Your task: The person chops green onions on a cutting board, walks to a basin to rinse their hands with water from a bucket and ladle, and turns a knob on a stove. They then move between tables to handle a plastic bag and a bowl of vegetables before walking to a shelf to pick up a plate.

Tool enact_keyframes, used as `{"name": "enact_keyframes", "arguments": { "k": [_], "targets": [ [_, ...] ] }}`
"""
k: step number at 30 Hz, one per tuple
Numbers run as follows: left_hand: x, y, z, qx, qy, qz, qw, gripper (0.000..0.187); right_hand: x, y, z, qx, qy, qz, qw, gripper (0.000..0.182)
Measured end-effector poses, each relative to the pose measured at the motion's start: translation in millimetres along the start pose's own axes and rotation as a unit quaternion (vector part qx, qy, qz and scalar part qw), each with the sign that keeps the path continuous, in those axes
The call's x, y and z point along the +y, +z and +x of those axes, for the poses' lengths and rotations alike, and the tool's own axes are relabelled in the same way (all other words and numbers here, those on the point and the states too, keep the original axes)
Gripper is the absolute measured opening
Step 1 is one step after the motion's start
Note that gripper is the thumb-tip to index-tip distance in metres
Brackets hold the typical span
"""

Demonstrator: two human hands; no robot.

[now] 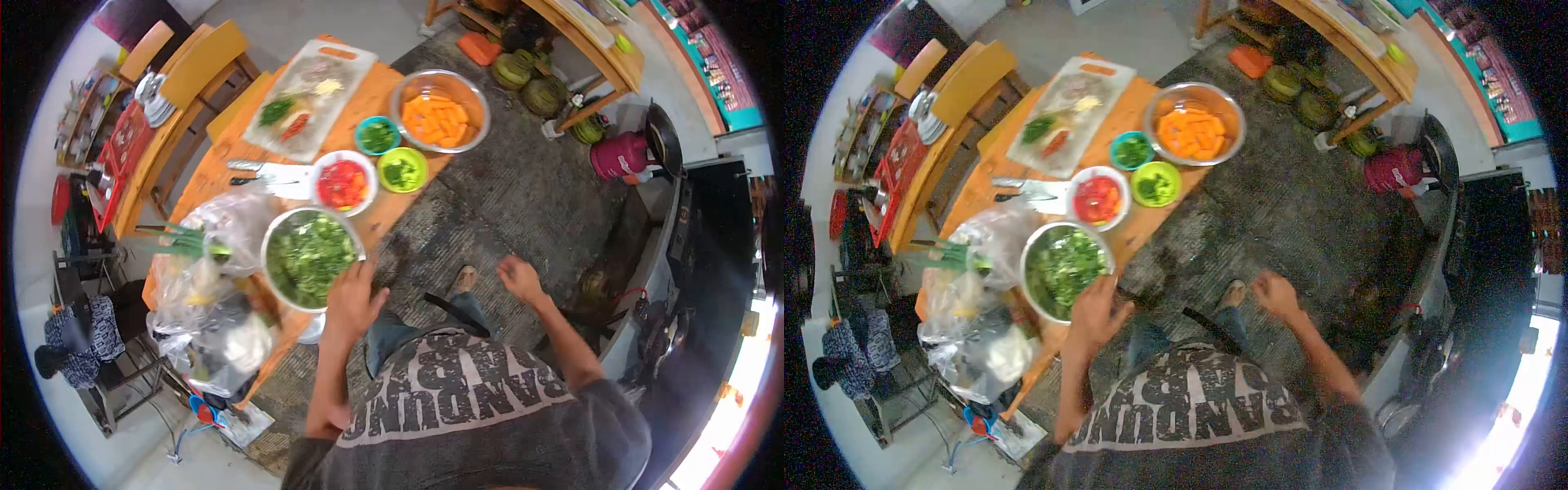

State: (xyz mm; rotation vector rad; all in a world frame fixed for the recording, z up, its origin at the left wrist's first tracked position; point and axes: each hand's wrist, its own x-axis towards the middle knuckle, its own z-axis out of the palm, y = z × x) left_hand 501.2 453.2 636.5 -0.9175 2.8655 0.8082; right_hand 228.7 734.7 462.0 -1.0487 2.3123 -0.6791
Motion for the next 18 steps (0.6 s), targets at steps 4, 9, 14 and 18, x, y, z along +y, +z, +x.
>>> {"name": "enact_keyframes", "arguments": {
  "k": [4, 9, 14, 18],
  "targets": [
    [65, 116, 80, -0.241, -0.013, 0.037, 0.97, 0.064, 216, -17, -108, 0.009, 0.17, -0.1, 0.98, 0.027],
    [151, 193, 172, -0.33, -0.003, 0.12, 0.937, 0.062, 336, -21, -210, 0.03, 0.338, 0.053, 0.939, 0.024],
    [190, 229, 250, -0.278, 0.03, 0.048, 0.959, 0.055, 411, 36, -185, -0.005, 0.321, 0.079, 0.944, 0.031],
    [212, 247, 327, -0.286, 0.032, 0.082, 0.954, 0.049, 471, 46, -93, -0.131, 0.204, 0.045, 0.969, 0.037]
  ]
}}
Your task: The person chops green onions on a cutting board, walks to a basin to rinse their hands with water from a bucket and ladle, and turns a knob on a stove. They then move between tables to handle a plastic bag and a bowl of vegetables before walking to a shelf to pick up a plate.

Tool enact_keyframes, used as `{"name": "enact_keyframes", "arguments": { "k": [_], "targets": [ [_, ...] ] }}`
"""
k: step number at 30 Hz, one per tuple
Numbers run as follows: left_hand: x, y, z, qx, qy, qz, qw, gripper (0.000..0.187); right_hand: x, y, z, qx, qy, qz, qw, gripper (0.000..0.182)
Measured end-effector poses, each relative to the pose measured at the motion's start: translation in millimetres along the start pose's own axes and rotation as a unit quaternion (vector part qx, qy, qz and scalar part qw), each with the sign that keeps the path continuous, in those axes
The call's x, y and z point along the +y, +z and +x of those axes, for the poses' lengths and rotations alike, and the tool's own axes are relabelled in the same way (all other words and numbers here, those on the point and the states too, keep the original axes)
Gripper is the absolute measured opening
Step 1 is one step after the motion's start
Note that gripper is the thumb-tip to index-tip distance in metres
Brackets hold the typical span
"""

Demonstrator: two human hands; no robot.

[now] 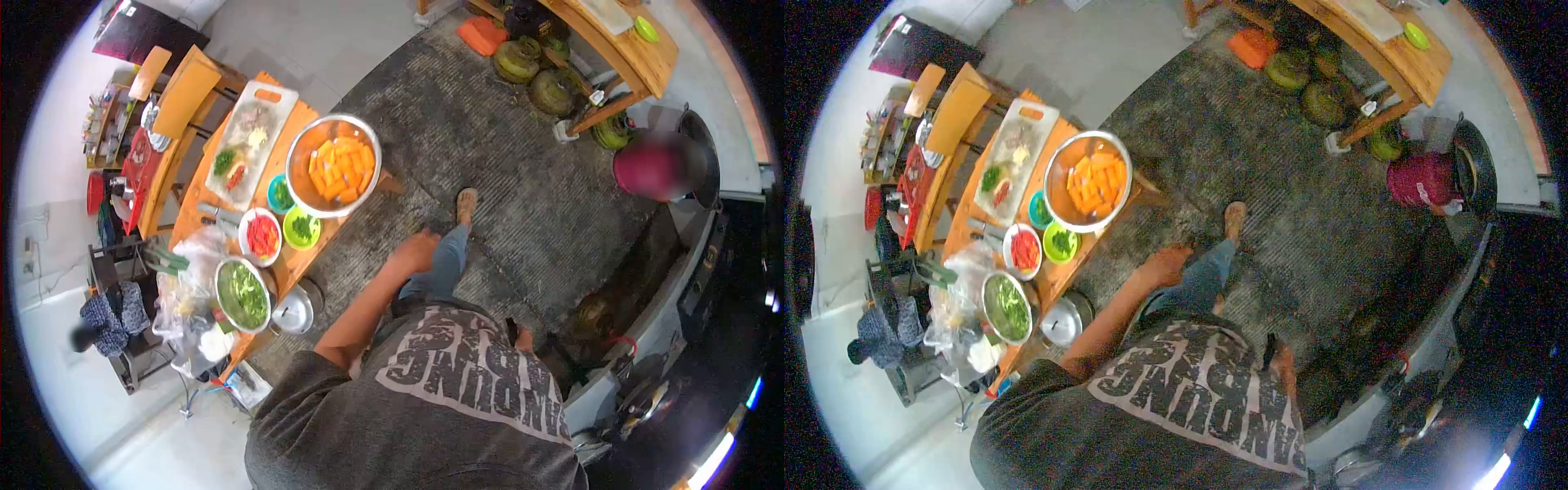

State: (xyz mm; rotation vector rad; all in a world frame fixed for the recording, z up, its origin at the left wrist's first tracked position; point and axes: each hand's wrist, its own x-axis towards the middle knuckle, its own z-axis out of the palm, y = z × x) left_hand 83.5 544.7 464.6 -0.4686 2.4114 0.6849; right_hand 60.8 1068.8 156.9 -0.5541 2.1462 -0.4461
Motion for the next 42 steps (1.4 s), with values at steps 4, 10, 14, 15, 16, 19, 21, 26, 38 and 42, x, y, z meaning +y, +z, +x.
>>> {"name": "enact_keyframes", "arguments": {
  "k": [4, 10, 14, 15, 16, 19, 21, 26, 38, 42],
  "targets": [
    [3, -25, 114, -0.002, 0.044, -0.001, 0.999, 0.05, -104, -140, 76, 0.072, 0.101, 0.164, 0.979, 0.033],
    [55, -215, 207, 0.077, 0.092, -0.045, 0.992, 0.044, -171, -315, 194, 0.153, 0.098, 0.222, 0.958, 0.027],
    [39, -302, 286, 0.175, 0.164, -0.111, 0.964, 0.042, -189, -390, 276, 0.161, 0.108, 0.191, 0.962, 0.023],
    [18, -300, 314, 0.211, 0.178, -0.135, 0.952, 0.042, -193, -401, 302, 0.149, 0.11, 0.174, 0.967, 0.022],
    [-8, -305, 336, 0.248, 0.186, -0.159, 0.937, 0.041, -199, -413, 332, 0.131, 0.11, 0.152, 0.974, 0.021],
    [-92, -338, 354, 0.235, 0.072, -0.134, 0.96, 0.045, -230, -444, 433, 0.045, 0.082, 0.055, 0.994, 0.018],
    [-166, -322, 365, 0.135, -0.145, -0.184, 0.963, 0.051, -267, -468, 508, -0.02, 0.042, -0.017, 0.999, 0.016],
    [-288, -217, 313, 0.144, -0.475, -0.4, 0.771, 0.049, -468, -541, 709, -0.096, -0.126, -0.131, 0.979, 0.013],
    [-397, -224, 325, 0.167, -0.461, -0.698, 0.523, 0.043, -1010, -604, 982, -0.079, -0.281, 0.259, 0.921, 0.005],
    [-574, -372, 347, 0.19, -0.527, -0.476, 0.679, 0.044, -1001, -573, 1014, -0.174, -0.267, -0.029, 0.947, 0.009]
  ]
}}
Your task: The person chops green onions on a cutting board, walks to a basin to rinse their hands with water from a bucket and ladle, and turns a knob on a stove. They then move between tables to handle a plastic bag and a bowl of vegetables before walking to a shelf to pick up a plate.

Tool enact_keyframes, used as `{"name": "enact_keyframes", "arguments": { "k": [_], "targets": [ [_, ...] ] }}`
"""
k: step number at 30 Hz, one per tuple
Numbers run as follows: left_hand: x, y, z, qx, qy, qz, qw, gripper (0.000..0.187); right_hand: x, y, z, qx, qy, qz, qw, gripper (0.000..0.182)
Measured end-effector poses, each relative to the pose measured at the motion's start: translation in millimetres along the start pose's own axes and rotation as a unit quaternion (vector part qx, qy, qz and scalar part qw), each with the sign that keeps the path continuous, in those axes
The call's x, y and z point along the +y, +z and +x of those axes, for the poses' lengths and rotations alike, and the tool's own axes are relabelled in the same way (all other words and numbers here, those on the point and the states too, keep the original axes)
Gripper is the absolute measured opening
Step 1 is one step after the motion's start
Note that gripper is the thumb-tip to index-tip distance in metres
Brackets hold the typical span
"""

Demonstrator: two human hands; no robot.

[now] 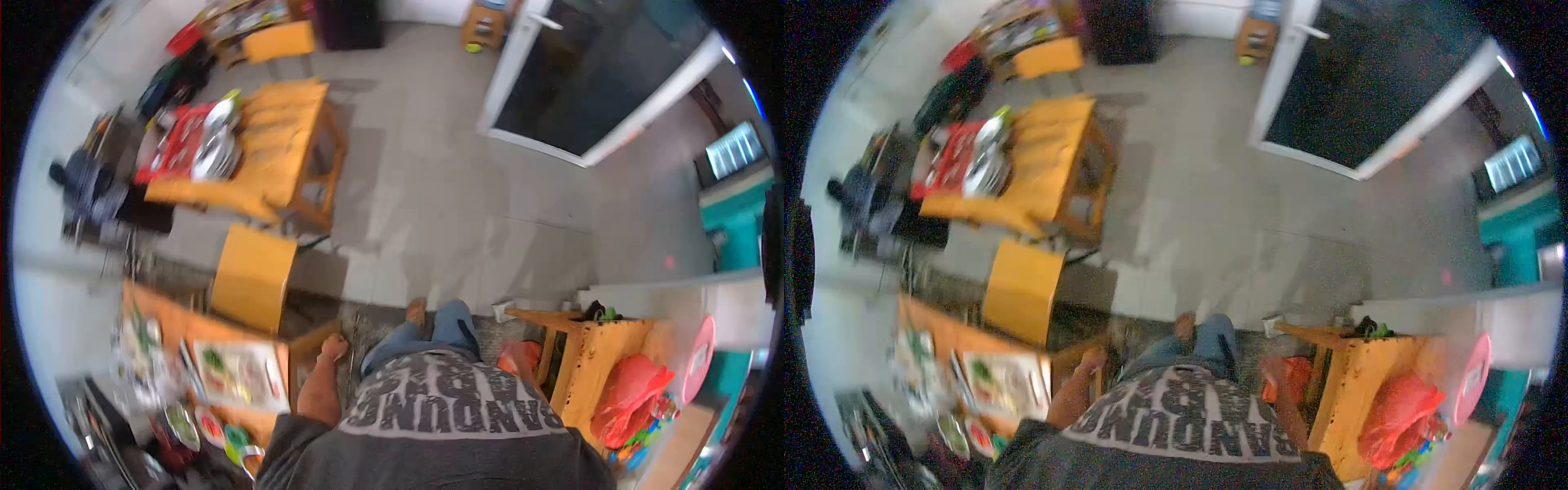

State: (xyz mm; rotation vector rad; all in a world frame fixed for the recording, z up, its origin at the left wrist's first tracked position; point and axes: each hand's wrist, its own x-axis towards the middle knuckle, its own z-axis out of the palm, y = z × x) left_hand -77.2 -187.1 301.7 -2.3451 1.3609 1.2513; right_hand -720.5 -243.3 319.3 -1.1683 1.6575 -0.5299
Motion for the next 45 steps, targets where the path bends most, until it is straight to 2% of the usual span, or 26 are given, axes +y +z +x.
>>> {"name": "enact_keyframes", "arguments": {
  "k": [1, 2, 3, 4, 8, 9, 12, 14, 15, 16, 17, 18, 21, 23, 26, 27, 29, 31, 33, 35, 37, 38, 39, 41, 43, 45],
  "targets": [
    [49, -45, 28, 0.054, 0.047, -0.013, 0.997, 0.045, 3, 6, 5, -0.013, 0.045, -0.138, 0.989, 0.01],
    [102, -91, 51, 0.104, 0.091, -0.052, 0.989, 0.045, -3, 8, 11, -0.031, 0.078, -0.199, 0.976, 0.012],
    [150, -133, 71, 0.164, 0.112, -0.19, 0.961, 0.043, -9, 6, 18, -0.04, 0.104, -0.2, 0.973, 0.014],
    [215, -185, 69, 0.195, 0.152, -0.183, 0.952, 0.037, -15, 4, 30, -0.053, 0.128, -0.206, 0.969, 0.016],
    [335, -281, 165, 0.192, 0.251, -0.164, 0.935, 0.033, -42, -17, 113, -0.108, 0.181, -0.247, 0.946, 0.025],
    [353, -293, 178, 0.186, 0.226, -0.171, 0.941, 0.034, -53, -28, 147, -0.12, 0.172, -0.273, 0.939, 0.027],
    [364, -313, 218, 0.175, 0.182, -0.177, 0.951, 0.038, -97, -50, 279, -0.155, 0.08, -0.372, 0.912, 0.035],
    [346, -301, 240, 0.199, 0.169, -0.119, 0.958, 0.042, -138, -66, 394, -0.097, -0.027, -0.446, 0.889, 0.039],
    [340, -301, 246, 0.142, 0.115, -0.08, 0.98, 0.046, -222, -87, 430, -0.046, -0.03, -0.426, 0.903, 0.032],
    [319, -287, 266, 0.095, 0.078, -0.089, 0.988, 0.039, -274, -99, 475, 0.008, -0.057, -0.408, 0.911, 0.03],
    [306, -265, 265, 0.132, 0.021, -0.123, 0.983, 0.034, -328, -112, 519, 0.06, -0.087, -0.389, 0.915, 0.029],
    [285, -247, 272, 0.101, -0.026, -0.097, 0.99, 0.035, -391, -123, 552, 0.076, -0.087, -0.322, 0.94, 0.029],
    [321, -285, 280, -0.024, -0.162, -0.194, 0.967, 0.036, -533, -139, 643, 0.122, -0.113, -0.158, 0.973, 0.03],
    [351, -327, 314, -0.055, -0.183, -0.23, 0.954, 0.036, -570, -134, 688, 0.128, -0.118, -0.126, 0.977, 0.03],
    [392, -411, 387, -0.063, -0.175, -0.263, 0.947, 0.037, -598, -118, 765, 0.123, -0.085, -0.217, 0.965, 0.032],
    [410, -445, 412, -0.062, -0.172, -0.275, 0.944, 0.038, -569, -97, 786, 0.13, -0.046, -0.269, 0.953, 0.034],
    [443, -519, 458, -0.039, -0.146, -0.294, 0.944, 0.038, -511, -56, 827, -0.013, -0.053, -0.458, 0.887, 0.041],
    [467, -593, 513, -0.007, -0.115, -0.324, 0.939, 0.039, -582, -63, 794, -0.123, 0.014, -0.347, 0.93, 0.042],
    [517, -695, 557, 0.042, -0.063, -0.358, 0.931, 0.04, -588, -52, 804, -0.154, 0.094, -0.356, 0.917, 0.043],
    [576, -793, 604, 0.104, 0.029, -0.347, 0.931, 0.041, -582, -47, 820, -0.163, 0.068, -0.35, 0.92, 0.054],
    [624, -867, 650, 0.194, 0.154, -0.288, 0.925, 0.045, -552, -46, 854, -0.17, 0.014, -0.313, 0.934, 0.053],
    [657, -895, 649, 0.224, 0.166, -0.33, 0.902, 0.044, -552, -46, 880, -0.178, -0.017, -0.297, 0.938, 0.052],
    [702, -923, 649, 0.262, 0.186, -0.374, 0.87, 0.043, -583, -57, 921, -0.191, 0.053, -0.306, 0.931, 0.051],
    [744, -954, 644, 0.268, 0.166, -0.345, 0.884, 0.04, -656, -65, 992, -0.232, 0.189, -0.327, 0.896, 0.049],
    [729, -939, 674, 0.259, 0.152, -0.284, 0.91, 0.044, -708, -77, 1107, -0.228, 0.132, -0.275, 0.925, 0.031],
    [712, -922, 684, 0.149, 0.041, -0.29, 0.944, 0.054, -810, -80, 1224, -0.143, -0.035, -0.433, 0.889, 0.029]
  ]
}}
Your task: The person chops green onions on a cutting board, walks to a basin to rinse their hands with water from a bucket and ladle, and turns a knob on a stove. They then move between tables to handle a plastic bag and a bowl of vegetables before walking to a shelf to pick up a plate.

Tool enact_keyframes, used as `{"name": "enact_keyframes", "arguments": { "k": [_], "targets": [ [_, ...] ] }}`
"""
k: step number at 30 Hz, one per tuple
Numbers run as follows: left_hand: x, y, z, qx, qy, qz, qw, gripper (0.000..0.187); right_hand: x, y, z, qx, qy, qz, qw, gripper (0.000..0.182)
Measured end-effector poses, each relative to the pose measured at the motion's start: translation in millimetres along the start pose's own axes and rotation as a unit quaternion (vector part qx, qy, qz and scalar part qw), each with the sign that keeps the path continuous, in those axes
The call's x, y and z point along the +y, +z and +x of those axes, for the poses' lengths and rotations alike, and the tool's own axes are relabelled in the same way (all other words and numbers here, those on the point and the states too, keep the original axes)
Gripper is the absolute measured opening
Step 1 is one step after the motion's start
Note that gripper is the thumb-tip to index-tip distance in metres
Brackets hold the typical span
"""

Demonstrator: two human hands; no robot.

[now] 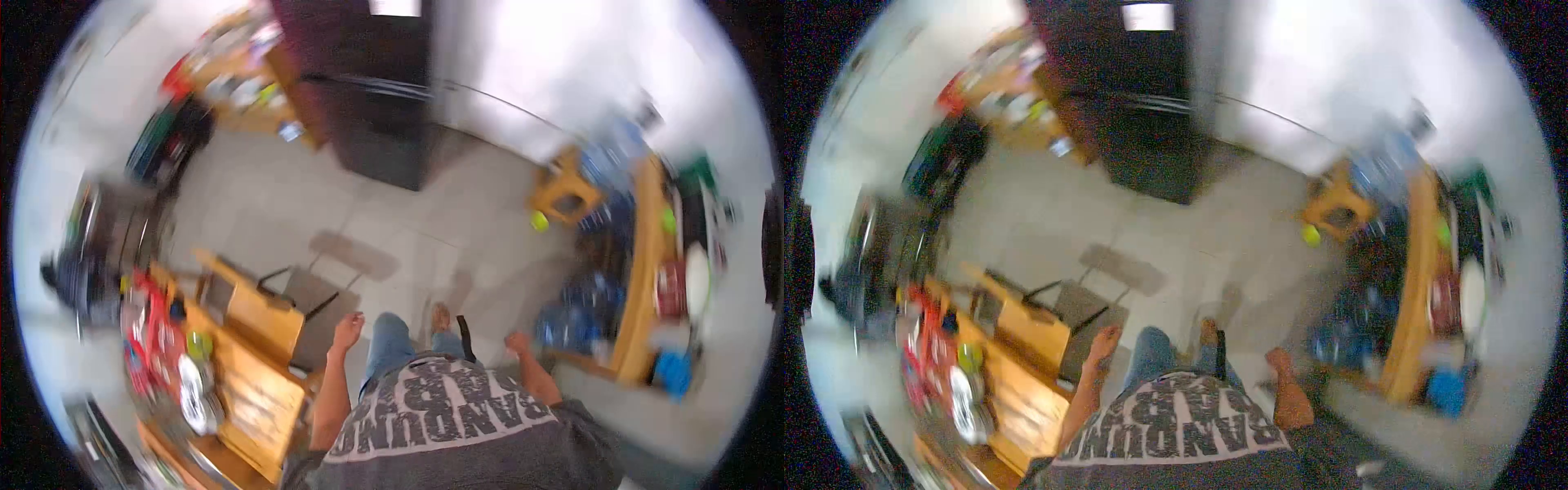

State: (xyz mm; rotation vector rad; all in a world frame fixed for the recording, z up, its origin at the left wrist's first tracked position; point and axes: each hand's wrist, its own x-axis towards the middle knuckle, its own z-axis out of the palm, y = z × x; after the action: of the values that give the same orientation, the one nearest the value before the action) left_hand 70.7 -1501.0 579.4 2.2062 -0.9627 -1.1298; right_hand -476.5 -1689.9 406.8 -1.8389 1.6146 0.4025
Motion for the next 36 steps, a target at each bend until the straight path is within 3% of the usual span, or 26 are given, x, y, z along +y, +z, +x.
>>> {"name": "enact_keyframes", "arguments": {
  "k": [2, 3, 4, 6, 9, 11, 12, 13, 15, 17, 19, 20, 23, 24, 26, 27, 29, 30, 31, 32, 34, 35, 36],
  "targets": [
    [-64, 24, 7, -0.05, -0.09, 0.002, 0.995, 0.062, -63, -98, 91, 0.159, -0.068, 0.124, 0.977, 0.031],
    [-85, 38, 10, -0.088, -0.123, 0.007, 0.988, 0.066, -104, -150, 129, 0.161, -0.087, 0.132, 0.974, 0.034],
    [-93, 53, 13, -0.095, -0.157, -0.08, 0.98, 0.07, -149, -197, 161, 0.168, -0.098, 0.147, 0.97, 0.037],
    [-109, 69, 30, -0.099, -0.182, -0.202, 0.957, 0.076, -228, -242, 199, 0.269, -0.272, 0.202, 0.902, 0.043],
    [-139, 46, 89, -0.041, -0.101, -0.262, 0.959, 0.081, -356, -297, 219, 0.139, -0.149, 0.233, 0.951, 0.042],
    [-137, -4, 135, -0.079, -0.132, -0.149, 0.977, 0.078, -395, -273, 265, 0.113, -0.167, 0.167, 0.965, 0.031],
    [-136, -33, 152, -0.1, -0.151, -0.089, 0.979, 0.076, -391, -224, 311, 0.152, -0.275, 0.091, 0.945, 0.027],
    [-120, -59, 158, -0.015, -0.091, 0.001, 0.996, 0.067, -398, -190, 350, 0.191, -0.378, 0.019, 0.906, 0.025],
    [-94, -122, 195, -0.023, -0.137, -0.055, 0.989, 0.064, -464, -147, 336, -0.02, -0.211, 0.187, 0.959, 0.024],
    [-84, -149, 222, 0.009, -0.176, -0.086, 0.981, 0.062, -560, -173, 281, -0.135, -0.196, 0.187, 0.953, 0.025],
    [-85, -179, 260, 0.105, -0.193, -0.084, 0.972, 0.061, -600, -166, 311, -0.201, -0.221, 0.08, 0.951, 0.036],
    [-91, -198, 281, 0.096, -0.188, -0.09, 0.973, 0.061, -628, -162, 334, -0.229, -0.238, 0.026, 0.943, 0.041],
    [-107, -215, 317, 0.057, -0.2, -0.135, 0.969, 0.067, -684, -148, 381, -0.183, -0.215, 0.053, 0.958, 0.05],
    [-111, -227, 326, 0.048, -0.212, -0.156, 0.964, 0.072, -698, -151, 402, -0.157, -0.267, -0.119, 0.944, 0.045],
    [-110, -276, 356, 0.067, -0.249, -0.163, 0.952, 0.084, -738, -138, 452, -0.083, -0.356, -0.425, 0.828, 0.036],
    [-101, -292, 365, 0.082, -0.279, -0.153, 0.944, 0.091, -734, -113, 527, -0.276, -0.401, -0.564, 0.667, 0.036],
    [-71, -320, 381, 0.103, -0.32, -0.198, 0.921, 0.11, -787, -94, 560, -0.337, -0.415, -0.589, 0.606, 0.04],
    [-59, -349, 394, 0.127, -0.335, -0.2, 0.912, 0.11, -822, -91, 578, -0.365, -0.419, -0.602, 0.573, 0.041],
    [-45, -373, 403, 0.146, -0.351, -0.205, 0.902, 0.109, -867, -113, 555, -0.283, -0.537, -0.472, 0.639, 0.036],
    [-36, -385, 411, 0.164, -0.369, -0.212, 0.89, 0.109, -930, -148, 512, -0.188, -0.644, -0.332, 0.663, 0.032],
    [-40, -394, 426, 0.183, -0.391, -0.248, 0.868, 0.107, -1009, -131, 522, -0.262, -0.487, -0.147, 0.82, 0.025],
    [-47, -403, 437, 0.194, -0.399, -0.263, 0.857, 0.105, -1047, -122, 528, -0.273, -0.407, -0.032, 0.871, 0.021],
    [-57, -416, 450, 0.201, -0.409, -0.277, 0.846, 0.104, -1098, -124, 528, -0.231, -0.414, -0.094, 0.876, 0.02]
  ]
}}
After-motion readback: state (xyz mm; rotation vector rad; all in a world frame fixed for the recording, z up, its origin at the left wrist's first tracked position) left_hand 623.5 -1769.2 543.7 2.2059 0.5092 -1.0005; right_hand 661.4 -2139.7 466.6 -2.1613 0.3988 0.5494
